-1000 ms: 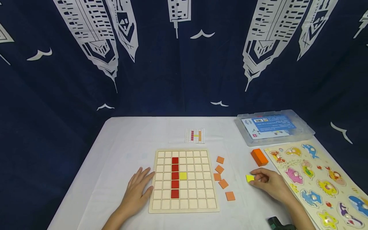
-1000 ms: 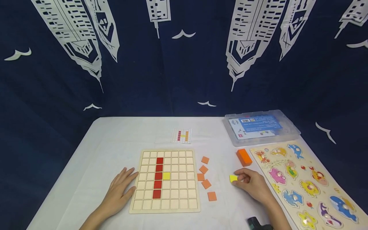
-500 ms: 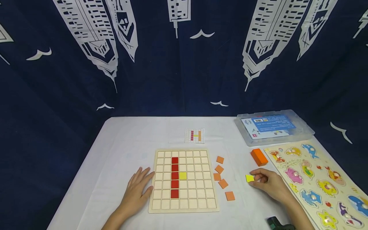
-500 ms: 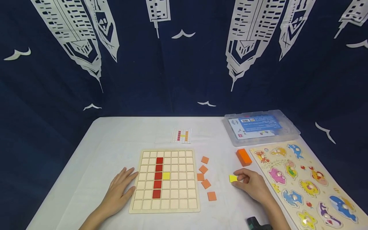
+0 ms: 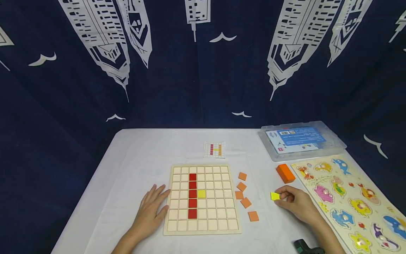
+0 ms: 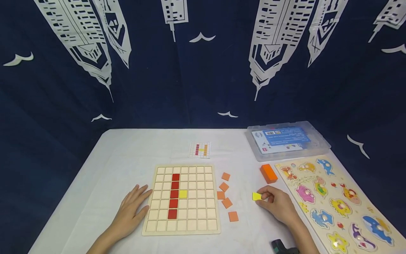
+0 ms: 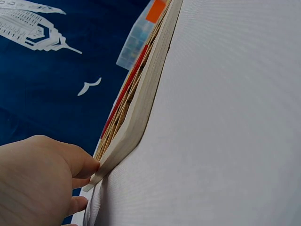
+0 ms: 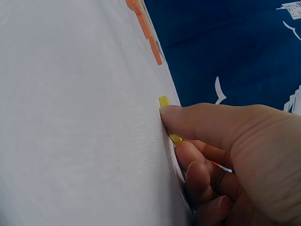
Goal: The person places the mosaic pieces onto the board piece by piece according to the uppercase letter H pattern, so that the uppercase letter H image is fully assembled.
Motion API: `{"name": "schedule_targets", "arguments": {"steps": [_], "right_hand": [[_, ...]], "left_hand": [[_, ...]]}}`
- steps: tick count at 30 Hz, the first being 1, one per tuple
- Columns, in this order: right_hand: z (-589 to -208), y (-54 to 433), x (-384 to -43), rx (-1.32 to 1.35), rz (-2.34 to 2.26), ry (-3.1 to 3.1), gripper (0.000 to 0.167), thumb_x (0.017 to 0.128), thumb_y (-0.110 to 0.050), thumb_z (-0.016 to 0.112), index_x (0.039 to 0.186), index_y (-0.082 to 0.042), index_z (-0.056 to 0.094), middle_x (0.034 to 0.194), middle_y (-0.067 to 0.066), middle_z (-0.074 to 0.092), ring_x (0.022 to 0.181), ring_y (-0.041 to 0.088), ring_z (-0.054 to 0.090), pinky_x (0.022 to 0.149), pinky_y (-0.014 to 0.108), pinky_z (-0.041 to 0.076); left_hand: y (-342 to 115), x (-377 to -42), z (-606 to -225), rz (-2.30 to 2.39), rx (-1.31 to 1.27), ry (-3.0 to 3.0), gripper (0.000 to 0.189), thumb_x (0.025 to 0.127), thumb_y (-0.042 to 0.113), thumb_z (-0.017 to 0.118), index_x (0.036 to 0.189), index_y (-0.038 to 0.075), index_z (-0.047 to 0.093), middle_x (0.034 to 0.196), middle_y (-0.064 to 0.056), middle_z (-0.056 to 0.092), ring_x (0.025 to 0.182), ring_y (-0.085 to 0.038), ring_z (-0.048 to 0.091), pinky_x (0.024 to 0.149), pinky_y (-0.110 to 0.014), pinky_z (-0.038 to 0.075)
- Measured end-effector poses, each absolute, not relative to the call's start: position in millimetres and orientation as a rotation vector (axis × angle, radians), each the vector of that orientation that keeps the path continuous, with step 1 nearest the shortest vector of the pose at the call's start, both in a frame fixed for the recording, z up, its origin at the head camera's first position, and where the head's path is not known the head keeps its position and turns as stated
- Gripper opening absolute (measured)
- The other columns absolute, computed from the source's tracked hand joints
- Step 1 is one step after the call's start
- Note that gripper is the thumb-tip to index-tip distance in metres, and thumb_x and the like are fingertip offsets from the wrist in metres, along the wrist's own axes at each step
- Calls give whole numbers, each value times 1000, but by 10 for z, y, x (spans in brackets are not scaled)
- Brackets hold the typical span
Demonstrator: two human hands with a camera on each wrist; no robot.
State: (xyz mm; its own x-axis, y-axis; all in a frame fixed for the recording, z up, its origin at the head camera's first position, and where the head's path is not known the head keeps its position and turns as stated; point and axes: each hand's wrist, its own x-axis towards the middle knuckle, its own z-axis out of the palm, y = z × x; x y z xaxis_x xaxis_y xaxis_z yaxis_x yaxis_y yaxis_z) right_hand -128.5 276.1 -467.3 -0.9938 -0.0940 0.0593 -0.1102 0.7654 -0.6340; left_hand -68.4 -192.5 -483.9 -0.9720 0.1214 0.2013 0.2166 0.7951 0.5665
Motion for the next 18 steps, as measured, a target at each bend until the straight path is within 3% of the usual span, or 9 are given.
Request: {"name": "schedule_targets", "arguments": {"steps": [10,18], "right_hand": [[-4655,2697,-1294,231,976,-2840,24,73,-8,84,90,-6,68,71,-4,56,58,2,40,49,20,34],[-4420,2325,-1378,308,1062,-2840,24,74,-11,84,90,-7,67,71,-3,57,59,4,42,51,20,34]], "left_hand": [[-1932,-690,-4846,-910,-286,-2810,48,91,11,63,138,8,55,151,-14,44,146,-41,24,115,-63,15],[-1931,-686,-4843,-930,-260,-2838,48,91,12,63,139,8,55,152,-14,43,147,-39,22,117,-62,13]]}}
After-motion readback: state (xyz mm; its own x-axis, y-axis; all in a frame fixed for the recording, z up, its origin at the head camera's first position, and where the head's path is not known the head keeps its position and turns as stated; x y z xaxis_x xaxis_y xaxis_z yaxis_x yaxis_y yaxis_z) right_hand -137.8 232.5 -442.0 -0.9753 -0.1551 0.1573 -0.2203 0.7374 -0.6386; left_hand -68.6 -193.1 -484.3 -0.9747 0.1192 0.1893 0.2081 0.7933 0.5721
